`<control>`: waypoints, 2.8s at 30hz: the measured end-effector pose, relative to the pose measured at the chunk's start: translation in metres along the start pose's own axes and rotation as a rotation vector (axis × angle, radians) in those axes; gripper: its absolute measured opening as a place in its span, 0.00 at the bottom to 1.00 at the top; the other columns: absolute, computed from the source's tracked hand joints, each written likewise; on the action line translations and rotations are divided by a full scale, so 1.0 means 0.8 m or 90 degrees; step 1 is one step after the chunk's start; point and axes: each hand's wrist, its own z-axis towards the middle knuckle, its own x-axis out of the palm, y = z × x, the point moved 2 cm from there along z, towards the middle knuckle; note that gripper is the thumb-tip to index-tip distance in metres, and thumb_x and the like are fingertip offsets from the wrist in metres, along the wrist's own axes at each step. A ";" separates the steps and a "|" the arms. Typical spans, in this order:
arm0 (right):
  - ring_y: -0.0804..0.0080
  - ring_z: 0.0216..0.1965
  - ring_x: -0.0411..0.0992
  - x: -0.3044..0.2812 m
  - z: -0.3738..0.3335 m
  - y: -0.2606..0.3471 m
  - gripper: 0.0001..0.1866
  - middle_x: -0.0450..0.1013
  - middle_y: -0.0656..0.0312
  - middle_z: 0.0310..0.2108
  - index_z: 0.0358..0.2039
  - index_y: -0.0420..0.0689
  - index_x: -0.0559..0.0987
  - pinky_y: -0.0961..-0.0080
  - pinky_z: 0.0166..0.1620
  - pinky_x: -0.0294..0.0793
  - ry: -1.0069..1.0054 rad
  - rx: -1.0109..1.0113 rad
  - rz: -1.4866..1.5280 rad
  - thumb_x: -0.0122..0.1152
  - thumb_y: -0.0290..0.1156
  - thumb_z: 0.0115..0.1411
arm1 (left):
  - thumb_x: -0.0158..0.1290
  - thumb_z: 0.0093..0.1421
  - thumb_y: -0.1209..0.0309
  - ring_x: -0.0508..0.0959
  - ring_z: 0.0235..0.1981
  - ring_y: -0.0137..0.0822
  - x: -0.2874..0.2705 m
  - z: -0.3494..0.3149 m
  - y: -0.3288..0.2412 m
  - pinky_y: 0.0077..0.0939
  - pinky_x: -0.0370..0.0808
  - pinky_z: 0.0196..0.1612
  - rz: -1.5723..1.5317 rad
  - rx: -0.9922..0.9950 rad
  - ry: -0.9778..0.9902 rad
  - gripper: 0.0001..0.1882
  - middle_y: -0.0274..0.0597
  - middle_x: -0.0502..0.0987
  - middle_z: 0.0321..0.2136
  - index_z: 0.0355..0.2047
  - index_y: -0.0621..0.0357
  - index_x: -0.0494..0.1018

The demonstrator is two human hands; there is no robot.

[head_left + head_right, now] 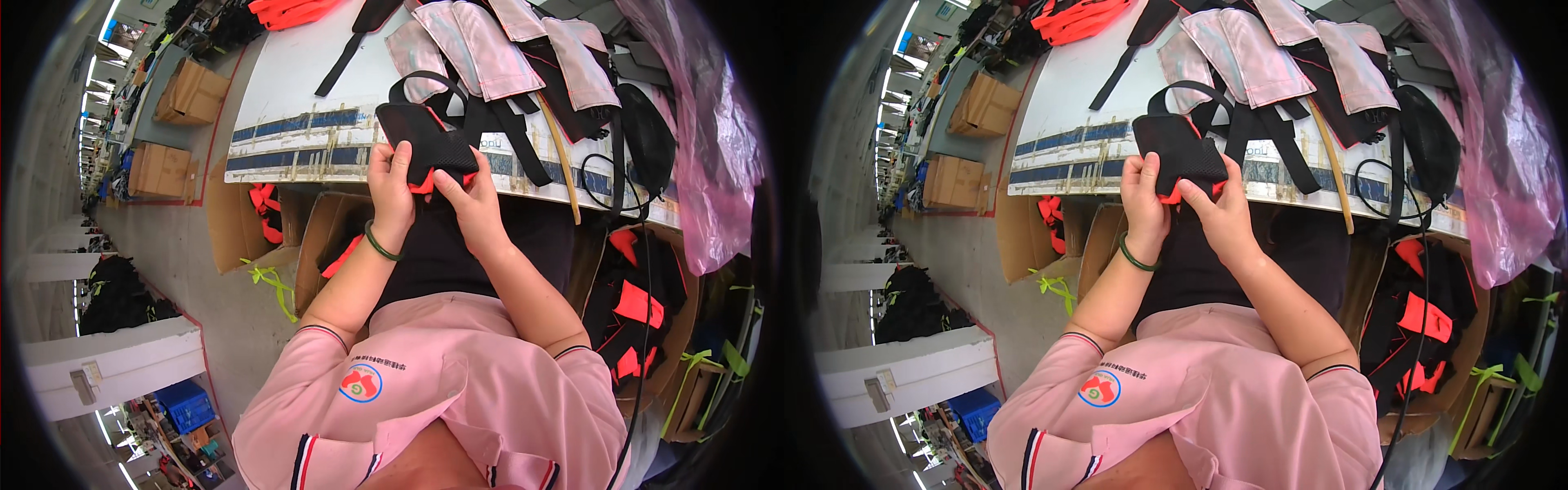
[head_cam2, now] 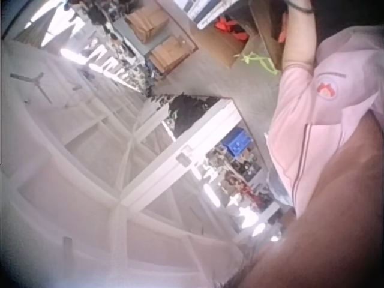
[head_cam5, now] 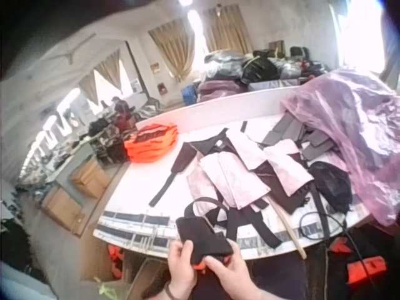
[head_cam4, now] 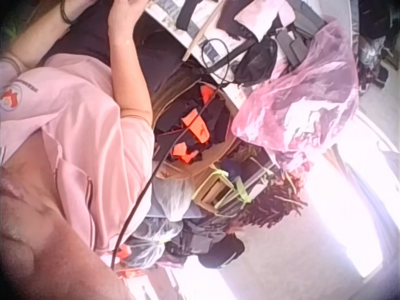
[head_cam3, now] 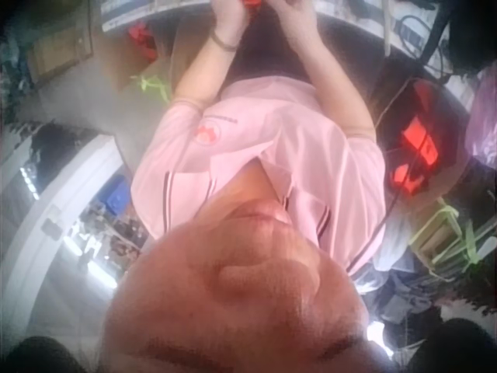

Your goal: Assembling components of sports or safety gear by inserting padding and adjusting straps.

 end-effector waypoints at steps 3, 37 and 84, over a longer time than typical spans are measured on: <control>0.69 0.43 0.71 -0.003 0.001 0.009 0.32 0.69 0.56 0.45 0.57 0.40 0.60 0.76 0.44 0.72 -0.019 -0.113 -0.193 0.63 0.24 0.54 | 0.53 0.61 0.67 0.66 0.48 0.39 0.012 -0.001 -0.026 0.32 0.64 0.50 0.633 0.375 -0.067 0.11 0.45 0.67 0.44 0.40 0.61 0.71; 0.42 0.23 0.69 0.026 -0.025 0.021 0.15 0.69 0.43 0.16 0.27 0.35 0.69 0.57 0.27 0.69 0.166 -0.111 -0.716 0.58 0.36 0.58 | 0.51 0.62 0.63 0.70 0.19 0.43 -0.077 0.114 -0.038 0.34 0.68 0.27 0.811 0.367 -0.185 0.15 0.50 0.72 0.18 0.25 0.64 0.71; 0.51 0.57 0.63 -0.166 0.222 0.007 0.28 0.62 0.51 0.57 0.61 0.54 0.61 0.44 0.59 0.53 -0.102 -0.395 -1.312 0.46 0.28 0.59 | 0.54 0.60 0.69 0.75 0.29 0.24 -0.221 0.036 -0.088 0.19 0.72 0.33 0.759 -0.172 0.141 0.10 0.35 0.77 0.28 0.38 0.61 0.74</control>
